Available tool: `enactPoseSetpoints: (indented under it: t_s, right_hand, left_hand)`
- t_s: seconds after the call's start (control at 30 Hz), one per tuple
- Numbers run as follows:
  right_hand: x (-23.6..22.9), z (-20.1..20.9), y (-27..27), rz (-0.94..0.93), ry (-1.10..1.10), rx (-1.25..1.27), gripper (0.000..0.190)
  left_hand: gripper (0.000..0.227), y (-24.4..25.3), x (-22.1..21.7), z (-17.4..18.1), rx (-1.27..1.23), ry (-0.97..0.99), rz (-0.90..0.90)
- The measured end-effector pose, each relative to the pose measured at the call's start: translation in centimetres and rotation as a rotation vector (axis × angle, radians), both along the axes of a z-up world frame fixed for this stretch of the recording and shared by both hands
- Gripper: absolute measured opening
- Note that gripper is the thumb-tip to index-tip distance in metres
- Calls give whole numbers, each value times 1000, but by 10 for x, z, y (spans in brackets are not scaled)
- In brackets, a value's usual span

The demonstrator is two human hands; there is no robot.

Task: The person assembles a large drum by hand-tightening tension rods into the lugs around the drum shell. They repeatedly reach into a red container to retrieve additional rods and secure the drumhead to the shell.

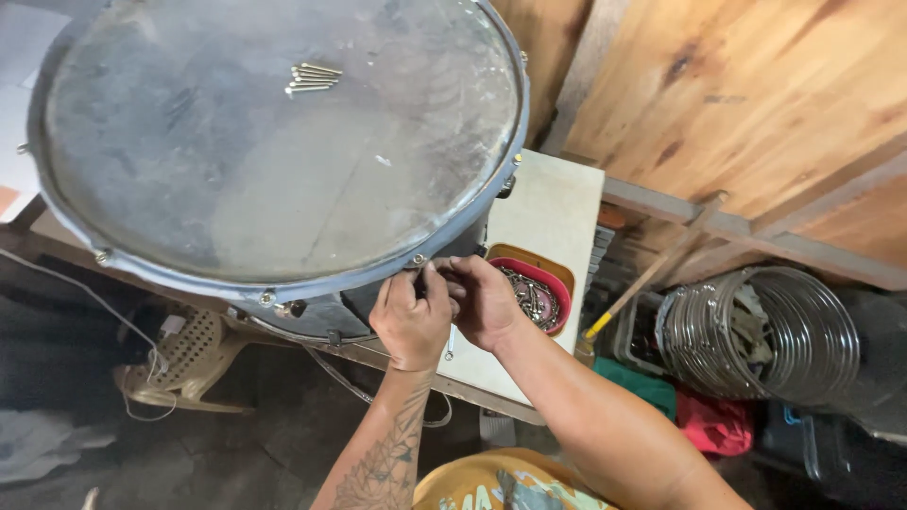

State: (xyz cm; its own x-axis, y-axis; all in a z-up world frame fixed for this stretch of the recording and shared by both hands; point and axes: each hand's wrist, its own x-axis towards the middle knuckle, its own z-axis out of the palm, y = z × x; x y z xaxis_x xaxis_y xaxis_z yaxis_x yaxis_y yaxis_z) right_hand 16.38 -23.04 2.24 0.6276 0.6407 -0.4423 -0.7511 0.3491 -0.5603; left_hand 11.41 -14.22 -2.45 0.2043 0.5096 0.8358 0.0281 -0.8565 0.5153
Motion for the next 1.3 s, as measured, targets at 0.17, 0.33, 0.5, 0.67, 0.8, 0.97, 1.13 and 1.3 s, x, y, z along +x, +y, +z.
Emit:
enactPoseSetpoints:
  t_s: [0.17,0.33,0.5,0.67,0.8,0.97,1.13,1.3]
  right_hand:
    - [12,-8,-5,78,-14,0,16]
    - [24,-19,-7,140,-17,-23,25]
    - [31,-26,-11,198,-25,-43,26]
    - [30,-15,-9,212,-28,-59,30]
    - [42,-46,-7,196,-12,-92,30]
    - [37,-25,-7,208,-45,-122,36]
    - [39,-35,-10,143,-119,-150,33]
    - [29,-12,-13,122,-216,-163,30]
  left_hand:
    - [32,3,-4,11,2,-18,29]
    - [29,-5,1,5,-81,-17,49]
    - [33,-16,-2,15,-220,-27,38]
    - [19,-16,4,14,-178,-31,94]
    - [31,-21,2,18,-225,-31,93]
    - [18,-17,8,9,-180,-14,123]
    - [31,-19,3,16,-217,-30,67]
    - [21,-16,8,14,-170,10,116]
